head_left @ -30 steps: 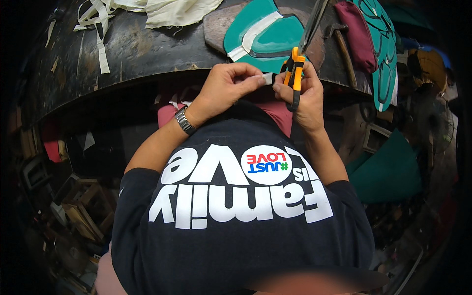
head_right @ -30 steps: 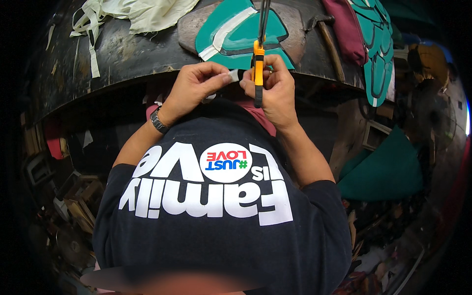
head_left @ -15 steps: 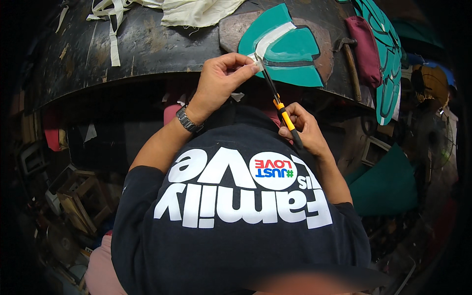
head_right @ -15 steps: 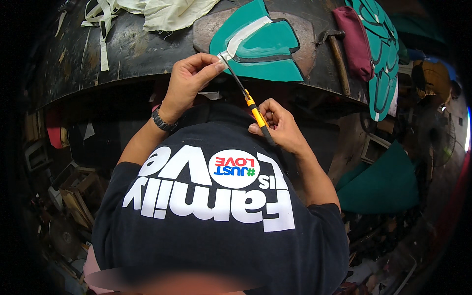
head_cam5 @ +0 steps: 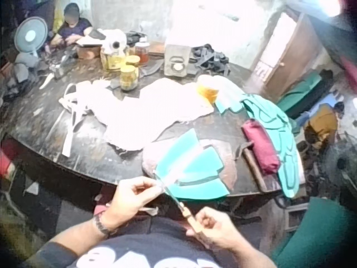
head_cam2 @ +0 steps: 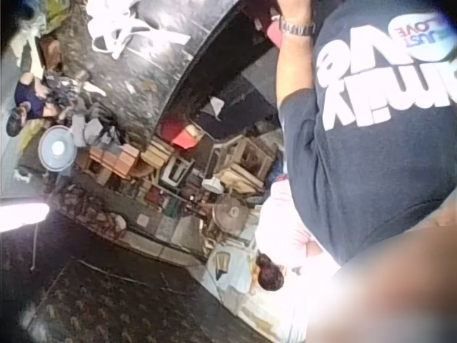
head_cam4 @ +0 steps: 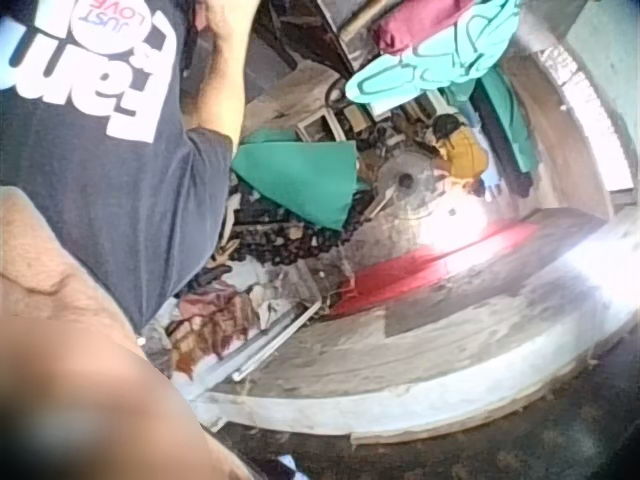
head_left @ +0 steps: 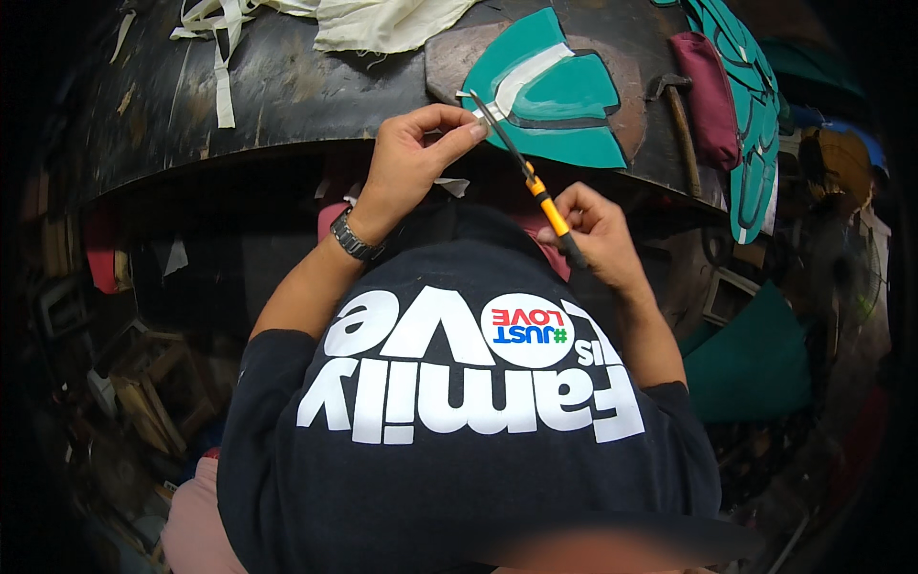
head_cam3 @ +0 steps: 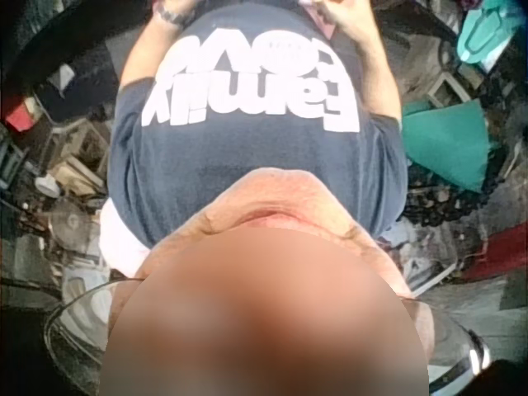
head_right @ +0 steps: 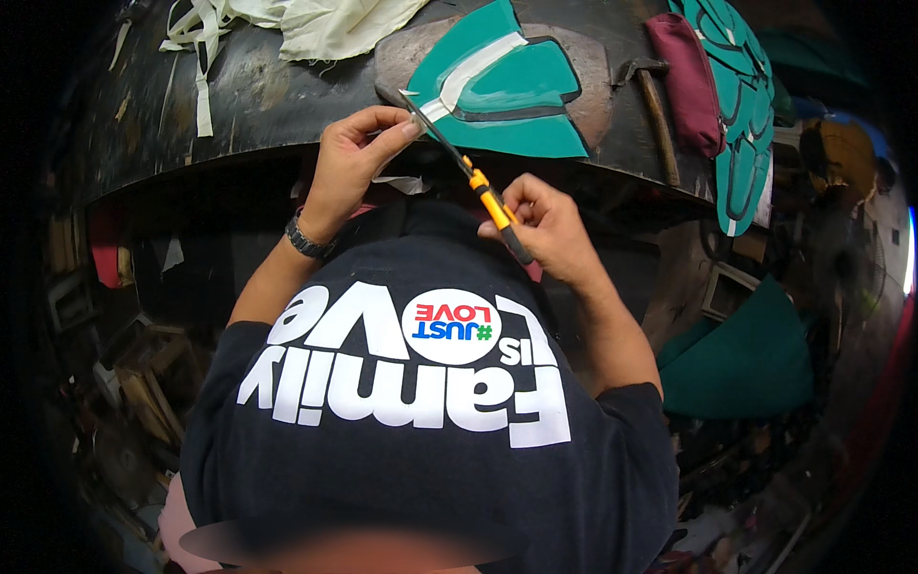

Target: The person assembles a green sandal by attaching white straps to the sole using a hammer and scissors. They repeatedly position straps, cut them to length, and tap them into place on the sole.

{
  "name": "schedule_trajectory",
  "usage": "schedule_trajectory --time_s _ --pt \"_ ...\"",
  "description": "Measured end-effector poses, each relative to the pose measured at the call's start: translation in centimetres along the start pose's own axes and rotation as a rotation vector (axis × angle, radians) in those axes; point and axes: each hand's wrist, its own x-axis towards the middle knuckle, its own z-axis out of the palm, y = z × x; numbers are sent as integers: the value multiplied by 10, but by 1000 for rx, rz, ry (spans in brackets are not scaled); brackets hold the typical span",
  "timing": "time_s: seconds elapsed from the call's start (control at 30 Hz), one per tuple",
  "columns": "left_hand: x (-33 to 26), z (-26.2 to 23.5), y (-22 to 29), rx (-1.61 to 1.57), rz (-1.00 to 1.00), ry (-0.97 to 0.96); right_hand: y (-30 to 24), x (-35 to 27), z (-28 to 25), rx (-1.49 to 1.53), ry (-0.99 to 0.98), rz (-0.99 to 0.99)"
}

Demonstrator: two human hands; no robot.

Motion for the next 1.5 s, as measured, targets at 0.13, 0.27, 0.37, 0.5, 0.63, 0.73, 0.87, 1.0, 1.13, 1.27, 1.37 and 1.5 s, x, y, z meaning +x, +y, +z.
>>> schedule_trajectory --time_s 0.13,0.27,0.37,0.5,0.63,0.73,0.87,1.0,1.13,1.27,1.37,1.5 --pt "-1 6 6 -36 -25 -113 -27 36 -58 -250 179 -318" --pt "2 19 13 29 19 -230 -50 114 -142 -688 563 -425" --pt "5 25 20 56 45 -272 -61 156 -181 -1013 711 -299" --pt "10 28 23 53 34 -277 -78 161 -164 -833 642 -362" --pt "18 33 21 17 47 -258 -75 107 -87 -208 198 -675" --pt "20 39 20 15 75 -272 -66 62 -44 -32 -89 -399" --pt "22 48 21 52 23 -345 -54 44 -23 51 106 -405" --pt "22 52 25 200 -44 -472 -41 33 -31 -74 339 -494" --pt "28 63 29 426 170 -448 -26 32 -40 -56 435 -511" --pt "50 79 25 434 256 -433 -16 50 -47 -115 565 -528" --pt "64 84 18 640 293 -369 -13 65 -51 -232 634 -515" --pt "68 85 7 629 327 -311 -11 70 -47 -322 677 -538"
